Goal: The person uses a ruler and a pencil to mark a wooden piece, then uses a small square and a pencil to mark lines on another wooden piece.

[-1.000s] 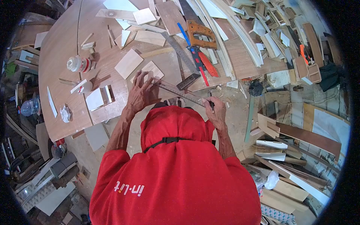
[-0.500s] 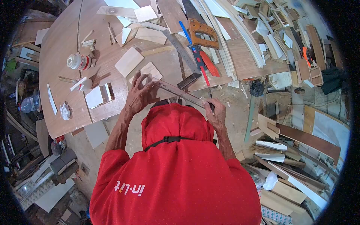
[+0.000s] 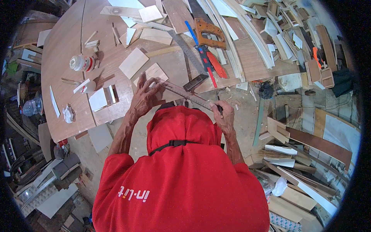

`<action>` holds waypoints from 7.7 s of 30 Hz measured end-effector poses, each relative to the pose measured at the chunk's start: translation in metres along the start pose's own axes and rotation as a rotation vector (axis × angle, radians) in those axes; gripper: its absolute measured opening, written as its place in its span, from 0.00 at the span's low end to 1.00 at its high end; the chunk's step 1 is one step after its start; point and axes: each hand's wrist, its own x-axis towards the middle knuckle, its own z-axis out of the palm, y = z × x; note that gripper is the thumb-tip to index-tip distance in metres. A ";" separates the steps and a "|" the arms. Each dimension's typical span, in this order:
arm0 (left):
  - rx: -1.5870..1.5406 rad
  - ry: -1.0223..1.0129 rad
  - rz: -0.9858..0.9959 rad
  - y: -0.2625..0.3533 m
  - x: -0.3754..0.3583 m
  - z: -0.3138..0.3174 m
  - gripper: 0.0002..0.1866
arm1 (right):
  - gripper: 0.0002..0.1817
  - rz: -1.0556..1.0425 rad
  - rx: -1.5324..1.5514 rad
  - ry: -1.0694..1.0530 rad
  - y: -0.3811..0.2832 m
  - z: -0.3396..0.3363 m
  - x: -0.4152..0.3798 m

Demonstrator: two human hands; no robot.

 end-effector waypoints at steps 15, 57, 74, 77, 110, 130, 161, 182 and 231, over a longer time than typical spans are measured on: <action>0.108 -0.027 0.012 -0.007 -0.006 0.012 0.42 | 0.13 0.002 0.001 -0.012 0.004 -0.001 0.002; 0.043 -0.022 0.022 -0.009 -0.007 0.013 0.42 | 0.10 -0.056 0.526 -0.048 -0.087 0.019 0.068; -0.020 0.001 -0.006 -0.007 -0.007 0.014 0.45 | 0.15 -0.231 0.313 -0.286 -0.085 0.095 0.112; -0.004 0.003 -0.007 -0.006 -0.006 0.013 0.44 | 0.15 -0.051 0.453 -0.322 -0.096 0.091 0.110; 0.019 0.003 0.007 -0.006 -0.007 0.012 0.43 | 0.18 -0.443 -0.287 0.134 -0.029 0.011 0.009; 0.051 0.058 -0.335 -0.015 -0.019 0.002 0.45 | 0.18 -0.029 0.063 0.148 -0.049 0.042 -0.037; 0.061 0.111 -0.062 -0.007 -0.015 0.021 0.30 | 0.16 0.051 0.025 0.075 -0.068 0.088 -0.068; -0.004 0.207 -0.079 -0.012 -0.008 0.026 0.32 | 0.18 0.029 0.097 0.201 -0.064 0.082 -0.068; 0.140 -0.069 -0.372 0.080 0.009 0.033 0.46 | 0.18 -0.469 -0.515 -0.181 -0.022 -0.052 0.119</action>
